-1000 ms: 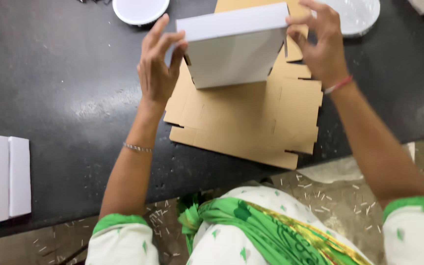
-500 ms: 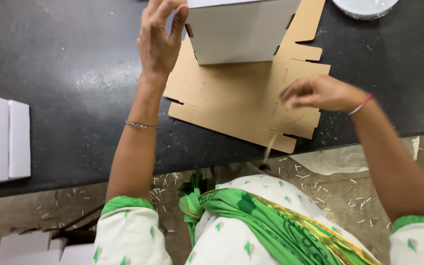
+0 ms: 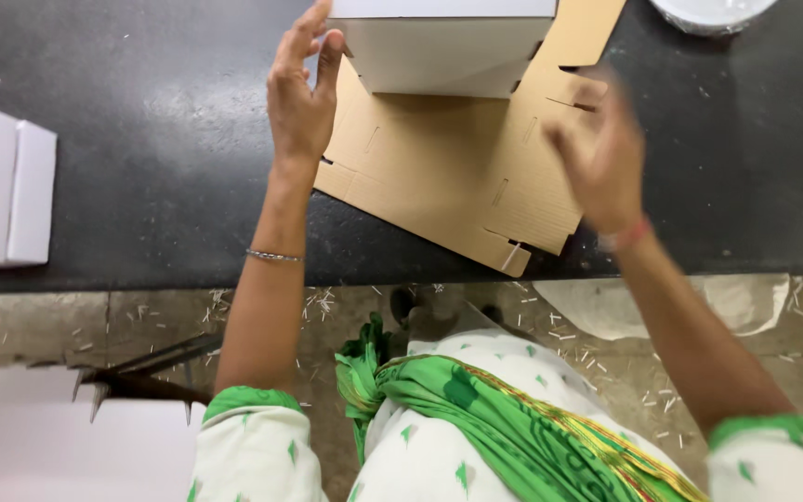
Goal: The person folds and assembles a white cardboard box, places a round plastic-wrapped LED light fixture inside, closes the box, and stacks the finished box with others on the table. At the end, the person takes round light panels out of a box and arranges them on the work surface.
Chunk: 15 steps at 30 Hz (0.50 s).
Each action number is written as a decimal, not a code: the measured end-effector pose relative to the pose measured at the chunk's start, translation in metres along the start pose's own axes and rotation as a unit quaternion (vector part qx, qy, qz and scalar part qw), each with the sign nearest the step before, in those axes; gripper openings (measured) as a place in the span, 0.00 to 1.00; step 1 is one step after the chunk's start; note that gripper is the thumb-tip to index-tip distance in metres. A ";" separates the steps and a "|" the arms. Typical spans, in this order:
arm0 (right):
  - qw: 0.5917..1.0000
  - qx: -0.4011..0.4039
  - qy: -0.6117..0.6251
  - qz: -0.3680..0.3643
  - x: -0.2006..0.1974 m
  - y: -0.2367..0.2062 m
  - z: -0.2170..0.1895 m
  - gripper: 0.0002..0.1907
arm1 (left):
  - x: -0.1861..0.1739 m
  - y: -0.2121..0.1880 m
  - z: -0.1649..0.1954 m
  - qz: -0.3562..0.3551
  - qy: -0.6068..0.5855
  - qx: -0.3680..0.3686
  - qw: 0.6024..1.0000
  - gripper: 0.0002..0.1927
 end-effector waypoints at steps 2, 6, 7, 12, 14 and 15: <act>0.940 -0.273 -0.183 0.093 -0.006 0.050 -0.010 0.46 | 0.007 -0.009 -0.018 0.012 -0.108 -0.012 0.994 0.25; 0.920 -0.314 -0.232 0.010 0.011 0.109 -0.016 0.44 | 0.045 -0.021 -0.057 0.114 -0.371 -0.032 0.921 0.17; 0.942 -0.277 -0.187 -0.030 0.016 0.114 -0.014 0.39 | 0.058 -0.028 -0.061 0.129 -0.206 -0.025 0.970 0.16; 0.960 -0.234 -0.128 -0.082 0.021 0.127 0.007 0.31 | 0.108 -0.032 -0.066 0.131 -0.071 -0.189 0.970 0.13; 0.955 -0.265 -0.113 -0.070 0.019 0.130 0.015 0.28 | 0.108 -0.024 -0.063 0.155 -0.033 -0.189 0.969 0.05; 0.958 -0.244 -0.127 -0.080 0.020 0.132 0.020 0.26 | 0.106 -0.019 -0.064 0.159 -0.006 -0.185 0.970 0.03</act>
Point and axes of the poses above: each hand's wrist, its own y-axis towards the middle knuckle, its own x-axis out of the palm, z = x × y, the point moved 2 cm from there along y, towards the middle knuckle, and after that the axes turned 5 degrees about y, right-handed, at the moved point
